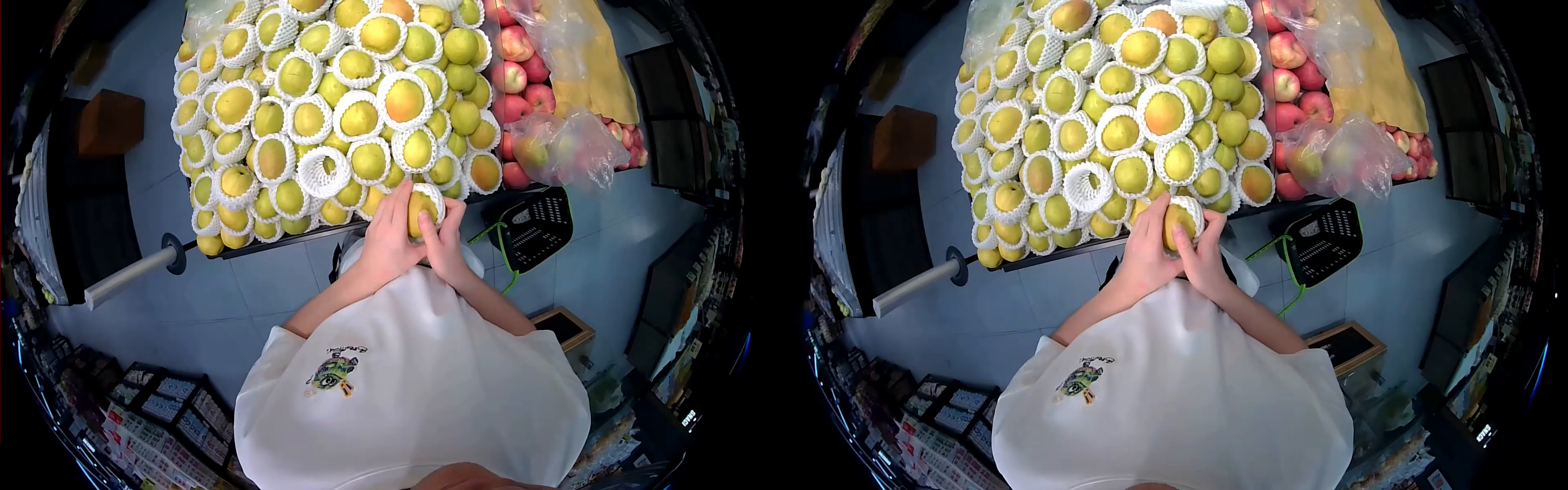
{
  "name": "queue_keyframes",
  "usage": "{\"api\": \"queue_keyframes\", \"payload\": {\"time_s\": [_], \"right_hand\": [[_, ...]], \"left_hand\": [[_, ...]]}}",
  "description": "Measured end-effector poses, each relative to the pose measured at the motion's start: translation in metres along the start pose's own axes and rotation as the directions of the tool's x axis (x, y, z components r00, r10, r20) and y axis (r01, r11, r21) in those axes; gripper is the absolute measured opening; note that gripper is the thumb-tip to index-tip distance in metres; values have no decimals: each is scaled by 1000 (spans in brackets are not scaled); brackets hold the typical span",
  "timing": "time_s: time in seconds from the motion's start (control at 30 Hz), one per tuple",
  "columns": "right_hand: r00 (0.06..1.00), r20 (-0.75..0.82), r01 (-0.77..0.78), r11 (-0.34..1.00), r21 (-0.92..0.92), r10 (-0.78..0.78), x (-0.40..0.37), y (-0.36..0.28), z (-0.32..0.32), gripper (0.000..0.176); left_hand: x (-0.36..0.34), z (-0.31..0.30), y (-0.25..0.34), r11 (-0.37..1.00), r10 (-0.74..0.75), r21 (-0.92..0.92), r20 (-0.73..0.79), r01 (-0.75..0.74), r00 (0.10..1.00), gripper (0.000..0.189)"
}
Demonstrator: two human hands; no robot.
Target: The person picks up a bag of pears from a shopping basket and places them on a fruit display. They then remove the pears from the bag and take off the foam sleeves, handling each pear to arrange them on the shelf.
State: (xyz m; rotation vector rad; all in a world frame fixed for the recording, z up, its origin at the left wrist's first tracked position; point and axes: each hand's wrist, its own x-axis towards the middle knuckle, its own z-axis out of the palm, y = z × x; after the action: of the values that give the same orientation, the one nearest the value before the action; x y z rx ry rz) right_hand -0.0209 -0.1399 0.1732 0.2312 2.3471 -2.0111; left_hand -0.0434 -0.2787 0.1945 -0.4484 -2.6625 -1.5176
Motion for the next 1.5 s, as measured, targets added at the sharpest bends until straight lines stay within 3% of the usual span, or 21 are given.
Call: {"api": "queue_keyframes", "payload": {"time_s": [0.03, 0.1, 0.23, 0.3, 0.37, 0.43, 0.6, 0.73, 0.9, 0.97, 1.03, 1.13, 1.17, 1.23, 1.5], "right_hand": [[999, 8, -42, 998, 39, 42, 0, -2, -6, 50], [1000, 8, -17, 1000, -10, 17, 1, -8, -16, 49], [997, 57, 54, 999, 6, -55, 10, -9, -27, 48], [993, 116, 9, 971, 238, -37, 20, -9, -29, 47], [990, 119, 40, 968, 246, -71, 33, -14, -30, 49], [994, 80, 66, 988, 138, -77, 45, -21, -32, 51], [985, 95, 122, 977, 177, -140, 62, -27, -37, 54], [983, 134, 102, 977, 187, -129, 64, -23, -43, 56], [985, 160, 26, 982, 187, -57, 68, -15, -41, 58], [985, 162, 24, 984, 179, -54, 72, -18, -38, 58], [985, 164, 24, 985, 170, -52, 76, -20, -35, 58], [983, 175, 31, 985, 170, -61, 78, -22, -32, 57], [980, 190, 29, 987, 158, -59, 79, -21, -32, 55], [979, 199, 23, 989, 143, -52, 78, -19, -31, 52], [981, 194, -5, 989, 146, -23, 73, -1, -27, 43]], "left_hand": [[1, 4, 3, 1000, -8, 14, -11, 9, 1000, 96], [5, 11, 8, 999, -28, -21, 26, 28, 999, 95], [15, 14, 14, 999, -46, -14, -41, 46, 998, 88], [25, 7, 17, 999, -24, 35, -119, 28, 993, 84], [40, -7, 20, 999, -36, 12, -257, 41, 966, 87], [63, -30, 8, 994, 25, 104, -392, 18, 920, 88], [99, -113, -23, 931, -44, 255, -630, 260, 775, 92], [95, -175, -61, 872, -101, 235, -772, 429, 628, 90], [111, -210, -85, 882, -88, 269, -711, 386, 698, 86], [133, -215, -100, 881, 55, 392, -642, 266, 764, 84], [157, -216, -110, 907, 82, 371, -622, 200, 779, 81], [182, -213, -117, 921, -22, 337, -453, 194, 891, 77], [186, -215, -120, 922, -19, 337, -452, 190, 892, 77], [197, -216, -127, 900, -31, 418, -226, 125, 974, 77], [209, -234, -145, 909, -91, 401, -74, 113, 993, 80]]}}
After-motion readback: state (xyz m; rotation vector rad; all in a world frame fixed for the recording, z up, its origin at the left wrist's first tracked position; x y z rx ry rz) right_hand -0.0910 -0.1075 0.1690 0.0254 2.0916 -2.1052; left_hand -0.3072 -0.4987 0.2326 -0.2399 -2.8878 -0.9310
